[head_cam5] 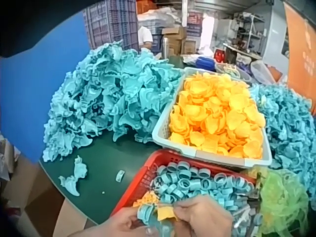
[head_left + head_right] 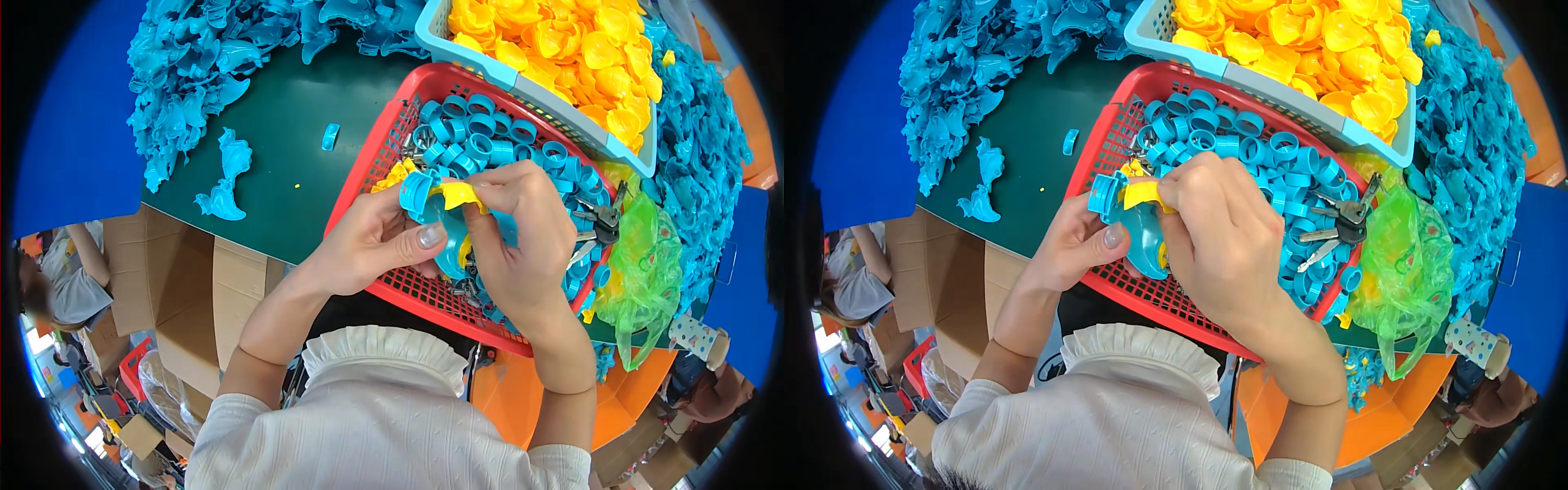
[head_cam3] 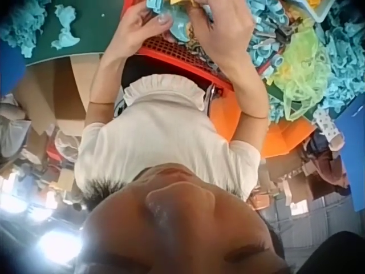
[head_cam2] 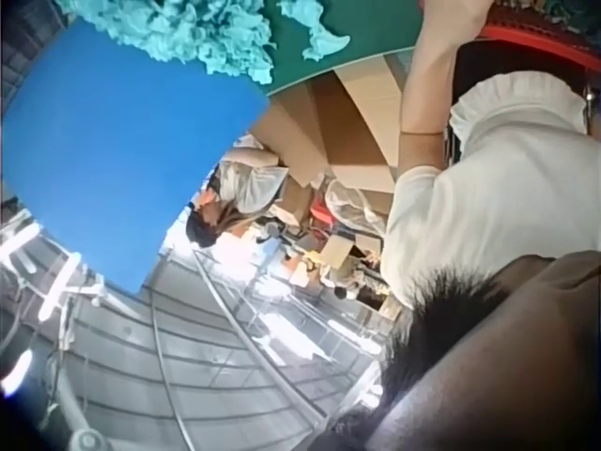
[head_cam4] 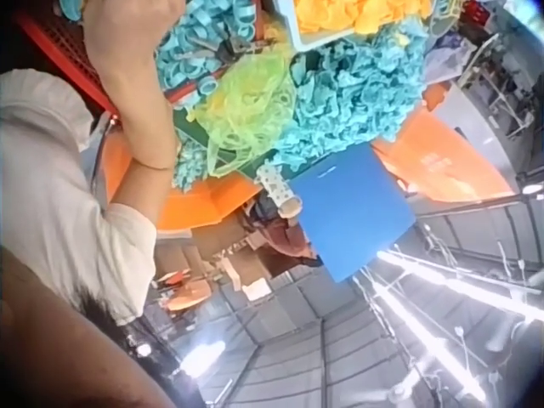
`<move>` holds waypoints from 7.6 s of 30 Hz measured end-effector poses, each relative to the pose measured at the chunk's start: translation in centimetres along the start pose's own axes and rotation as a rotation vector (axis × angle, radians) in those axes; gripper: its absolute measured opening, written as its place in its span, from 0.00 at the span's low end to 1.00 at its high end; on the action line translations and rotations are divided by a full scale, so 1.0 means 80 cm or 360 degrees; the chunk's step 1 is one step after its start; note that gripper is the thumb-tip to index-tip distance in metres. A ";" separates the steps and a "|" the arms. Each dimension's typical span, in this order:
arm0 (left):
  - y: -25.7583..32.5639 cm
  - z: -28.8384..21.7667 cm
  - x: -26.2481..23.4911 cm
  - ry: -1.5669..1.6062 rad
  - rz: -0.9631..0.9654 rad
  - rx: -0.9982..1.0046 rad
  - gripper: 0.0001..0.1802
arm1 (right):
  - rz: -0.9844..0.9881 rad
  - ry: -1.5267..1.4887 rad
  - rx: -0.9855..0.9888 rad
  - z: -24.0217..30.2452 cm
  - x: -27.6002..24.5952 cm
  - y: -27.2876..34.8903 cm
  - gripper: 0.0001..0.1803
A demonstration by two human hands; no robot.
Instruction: Assembling plastic toy dinosaur components by hand at a production workbench.
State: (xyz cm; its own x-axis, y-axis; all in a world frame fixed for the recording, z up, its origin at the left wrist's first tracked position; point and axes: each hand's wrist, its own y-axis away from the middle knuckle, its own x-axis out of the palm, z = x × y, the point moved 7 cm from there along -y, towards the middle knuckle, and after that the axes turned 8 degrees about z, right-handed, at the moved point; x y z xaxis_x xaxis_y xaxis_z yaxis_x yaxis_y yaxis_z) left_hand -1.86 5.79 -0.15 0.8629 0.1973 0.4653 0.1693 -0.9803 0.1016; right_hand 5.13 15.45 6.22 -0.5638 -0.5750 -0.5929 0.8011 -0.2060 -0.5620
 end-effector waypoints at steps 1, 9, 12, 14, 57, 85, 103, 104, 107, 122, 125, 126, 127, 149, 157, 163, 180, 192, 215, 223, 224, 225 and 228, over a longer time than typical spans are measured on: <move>0.000 0.003 -0.001 -0.0014 -0.0006 -0.0050 0.25 | 0.0029 0.0004 0.0025 -0.002 0.002 0.000 0.14; 0.002 0.006 0.005 -0.0141 0.0070 -0.0132 0.30 | 0.0111 -0.0099 0.0163 -0.006 -0.004 0.003 0.12; 0.003 0.005 0.007 -0.0156 0.0072 -0.0042 0.33 | 0.0125 -0.0198 0.0138 0.001 -0.007 0.002 0.11; 0.003 0.000 0.000 -0.0119 -0.0007 0.0119 0.34 | 0.0152 -0.0304 0.0155 0.001 -0.004 0.001 0.11; -0.005 0.002 -0.005 -0.0190 -0.0071 0.0112 0.26 | 0.0622 0.2527 0.1261 -0.241 -0.269 0.113 0.13; -0.003 -0.007 -0.007 -0.0002 -0.0025 0.0382 0.32 | -0.0402 -0.0240 0.0774 -0.087 -0.179 -0.007 0.11; 0.005 -0.015 -0.015 0.0083 -0.0134 0.0553 0.35 | 0.0548 -0.1517 0.1001 -0.052 0.019 0.017 0.23; 0.004 -0.014 -0.014 0.0098 -0.0117 0.0538 0.35 | 0.0575 -0.1599 0.0952 -0.054 0.022 0.018 0.21; 0.003 -0.013 -0.013 0.0098 -0.0112 0.0516 0.35 | 0.0478 -0.1713 0.1020 -0.049 0.029 0.018 0.25; 0.009 -0.030 -0.004 -0.0873 -0.0288 0.0681 0.40 | 0.0317 -0.1489 0.0730 -0.029 0.026 0.018 0.38; 0.010 -0.023 -0.006 -0.0763 -0.0376 0.0640 0.38 | 0.0332 -0.1495 0.0818 -0.032 0.028 0.020 0.41; 0.010 -0.022 -0.008 -0.0736 -0.0405 0.0619 0.37 | 0.0337 -0.1495 0.0824 -0.034 0.028 0.021 0.41; 0.010 -0.024 -0.010 -0.0732 -0.0411 0.0616 0.37 | 0.0370 -0.1490 0.0761 -0.034 0.027 0.019 0.39; 0.015 -0.040 -0.009 -0.1145 -0.0274 0.0750 0.38 | 0.0527 -0.1515 0.0757 -0.037 0.026 0.019 0.35; 0.012 -0.040 -0.007 -0.1227 -0.0296 0.0708 0.36 | 0.0567 -0.1445 0.0666 -0.040 0.025 0.020 0.33; 0.008 -0.042 -0.003 -0.1413 -0.0275 0.0704 0.34 | 0.0524 -0.1456 0.0726 -0.040 0.024 0.024 0.34; 0.006 -0.044 -0.007 -0.1120 -0.0348 0.0762 0.34 | 0.0426 -0.1588 0.0860 -0.039 0.022 0.017 0.40; 0.006 -0.044 -0.001 -0.1570 -0.0331 0.0690 0.34 | 0.0547 -0.1471 0.0785 -0.041 0.022 0.022 0.37; -0.004 -0.017 0.010 -0.0886 -0.0082 0.0736 0.42 | 0.0305 -0.1123 0.0623 -0.027 0.022 0.013 0.41; -0.002 -0.027 0.009 -0.1111 -0.0193 0.0842 0.31 | 0.0239 -0.1266 0.0733 -0.037 0.008 0.015 0.22; 0.001 -0.034 0.007 -0.1241 -0.0286 0.0933 0.29 | 0.0187 -0.1209 0.0715 -0.039 0.005 0.016 0.19; 0.002 -0.041 0.010 -0.1334 -0.0303 0.0892 0.25 | 0.0181 -0.1204 0.0720 -0.043 0.006 0.019 0.19; 0.003 -0.037 0.010 -0.1224 -0.0291 0.0825 0.22 | 0.0160 -0.1039 0.0581 -0.043 0.001 0.018 0.18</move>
State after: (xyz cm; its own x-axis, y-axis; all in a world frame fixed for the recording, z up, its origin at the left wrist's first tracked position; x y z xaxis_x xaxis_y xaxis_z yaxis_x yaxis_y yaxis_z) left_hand -2.52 5.73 2.84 0.8480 0.4698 -0.2454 0.3644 -0.8530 -0.3737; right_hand 5.55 17.79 3.38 -0.3420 -0.9338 -0.1049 0.9221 -0.3120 -0.2288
